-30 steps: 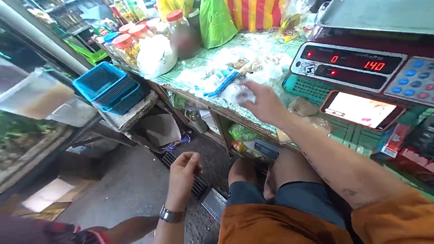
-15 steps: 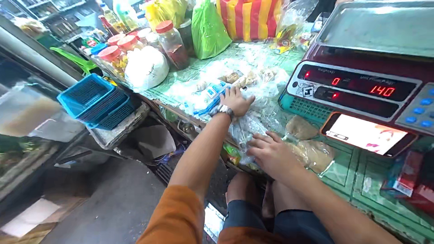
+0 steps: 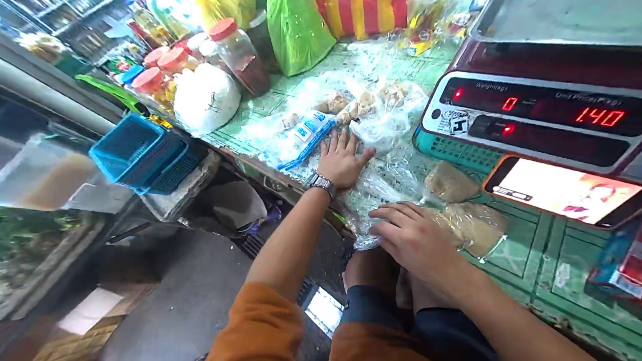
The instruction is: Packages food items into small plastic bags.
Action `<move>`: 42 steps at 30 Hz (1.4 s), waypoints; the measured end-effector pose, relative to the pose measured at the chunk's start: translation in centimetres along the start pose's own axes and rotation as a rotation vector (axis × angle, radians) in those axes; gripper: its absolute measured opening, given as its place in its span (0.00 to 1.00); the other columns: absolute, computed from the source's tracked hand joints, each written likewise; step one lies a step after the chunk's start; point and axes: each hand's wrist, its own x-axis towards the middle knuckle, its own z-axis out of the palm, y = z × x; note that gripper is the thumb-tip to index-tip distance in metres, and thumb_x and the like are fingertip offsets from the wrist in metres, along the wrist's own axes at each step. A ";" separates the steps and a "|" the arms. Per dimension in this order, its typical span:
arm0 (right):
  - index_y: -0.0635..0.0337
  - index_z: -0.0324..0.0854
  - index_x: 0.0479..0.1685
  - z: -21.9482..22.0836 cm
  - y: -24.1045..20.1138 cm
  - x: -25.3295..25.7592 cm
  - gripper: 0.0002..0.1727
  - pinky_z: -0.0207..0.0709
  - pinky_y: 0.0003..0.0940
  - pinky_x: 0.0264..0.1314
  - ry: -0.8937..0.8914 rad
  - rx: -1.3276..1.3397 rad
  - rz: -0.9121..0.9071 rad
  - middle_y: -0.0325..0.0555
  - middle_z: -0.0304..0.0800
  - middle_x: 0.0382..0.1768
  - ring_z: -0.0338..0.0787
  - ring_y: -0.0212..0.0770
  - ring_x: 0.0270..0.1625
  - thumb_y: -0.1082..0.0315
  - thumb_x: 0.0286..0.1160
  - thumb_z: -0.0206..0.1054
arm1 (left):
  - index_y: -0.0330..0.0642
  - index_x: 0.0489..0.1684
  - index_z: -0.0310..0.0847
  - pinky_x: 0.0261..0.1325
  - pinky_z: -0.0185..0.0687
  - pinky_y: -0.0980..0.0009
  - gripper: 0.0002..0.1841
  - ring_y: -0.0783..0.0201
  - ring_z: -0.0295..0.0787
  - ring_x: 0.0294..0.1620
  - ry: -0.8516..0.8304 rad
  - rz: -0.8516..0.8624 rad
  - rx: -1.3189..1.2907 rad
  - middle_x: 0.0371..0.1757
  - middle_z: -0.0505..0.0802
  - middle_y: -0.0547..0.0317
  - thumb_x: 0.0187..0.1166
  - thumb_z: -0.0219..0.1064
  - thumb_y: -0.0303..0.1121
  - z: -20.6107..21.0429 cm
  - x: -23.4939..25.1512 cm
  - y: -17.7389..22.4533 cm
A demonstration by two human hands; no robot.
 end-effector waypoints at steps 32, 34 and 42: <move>0.63 0.89 0.50 -7.2 -4.7 0.1 0.09 0.87 0.54 0.56 -0.160 -0.235 -0.068 0.57 0.91 0.53 0.91 0.60 0.57 0.77 0.80 0.63 | 0.43 0.94 0.53 0.94 0.50 0.52 0.40 0.60 0.55 0.94 0.004 0.324 -0.857 0.93 0.63 0.52 0.88 0.43 0.60 -3.7 -9.1 0.8; 0.61 0.91 0.45 -9.4 -5.3 2.1 0.07 0.86 0.50 0.59 -0.172 -0.194 -0.178 0.52 0.91 0.51 0.90 0.55 0.58 0.77 0.77 0.67 | 0.48 0.94 0.56 0.93 0.51 0.47 0.46 0.55 0.54 0.94 -0.111 0.415 -0.681 0.93 0.64 0.53 0.75 0.66 0.58 -4.9 -12.2 1.3; 0.57 0.88 0.31 -16.4 -12.9 8.1 0.08 0.81 0.42 0.46 -0.280 -0.253 -0.687 0.45 0.86 0.35 0.86 0.47 0.44 0.79 0.73 0.67 | 0.39 0.53 0.87 0.53 0.87 0.74 0.09 0.78 0.89 0.45 0.020 0.583 -0.858 0.43 0.93 0.63 0.80 0.68 0.29 -6.4 -21.8 6.0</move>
